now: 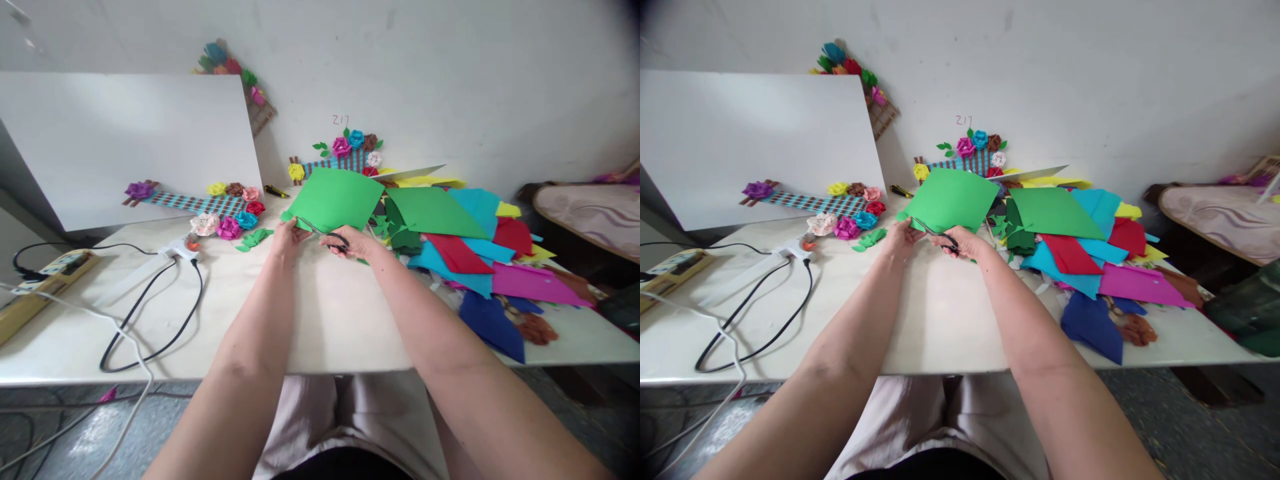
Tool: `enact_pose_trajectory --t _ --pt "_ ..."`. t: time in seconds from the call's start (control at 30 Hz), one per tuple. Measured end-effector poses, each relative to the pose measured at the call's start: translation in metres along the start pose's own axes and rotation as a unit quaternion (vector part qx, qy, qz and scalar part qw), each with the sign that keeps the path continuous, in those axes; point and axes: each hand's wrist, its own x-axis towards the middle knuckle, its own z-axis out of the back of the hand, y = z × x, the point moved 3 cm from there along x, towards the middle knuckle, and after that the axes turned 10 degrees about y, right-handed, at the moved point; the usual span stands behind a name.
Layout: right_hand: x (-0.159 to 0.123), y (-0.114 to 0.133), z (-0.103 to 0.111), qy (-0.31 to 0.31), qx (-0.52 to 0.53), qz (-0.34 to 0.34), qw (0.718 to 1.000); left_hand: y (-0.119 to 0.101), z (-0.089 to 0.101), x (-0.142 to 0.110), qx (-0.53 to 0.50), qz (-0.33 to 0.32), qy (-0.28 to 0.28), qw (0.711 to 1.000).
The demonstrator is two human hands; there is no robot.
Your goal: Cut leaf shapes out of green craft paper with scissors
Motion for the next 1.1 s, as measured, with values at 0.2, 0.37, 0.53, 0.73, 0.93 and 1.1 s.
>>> enact_pose_trajectory --t 0.2,0.37,0.53,0.73,0.93,1.1 --pt "0.0 -0.001 0.001 0.008 -0.004 0.003 1.0 0.001 0.0 0.0 0.015 -0.012 -0.002 1.0" --pt "0.0 0.001 -0.001 0.013 -0.009 -0.004 1.0 0.0 0.002 0.001 -0.002 -0.03 -0.022 0.999" --pt "-0.002 0.0 0.001 0.012 -0.008 -0.009 1.0 -0.001 0.002 0.002 0.0 -0.031 -0.032 0.999" --pt "0.004 -0.008 0.01 0.034 -0.022 -0.001 0.999 -0.002 0.001 0.0 0.021 -0.019 -0.029 0.999" --pt "0.008 -0.012 0.012 0.041 -0.011 -0.001 0.999 -0.002 0.002 0.0 0.029 -0.007 -0.028 0.999" --pt "0.005 -0.007 0.007 0.017 -0.022 0.0 1.0 -0.003 0.002 0.0 0.016 -0.012 -0.027 0.999"
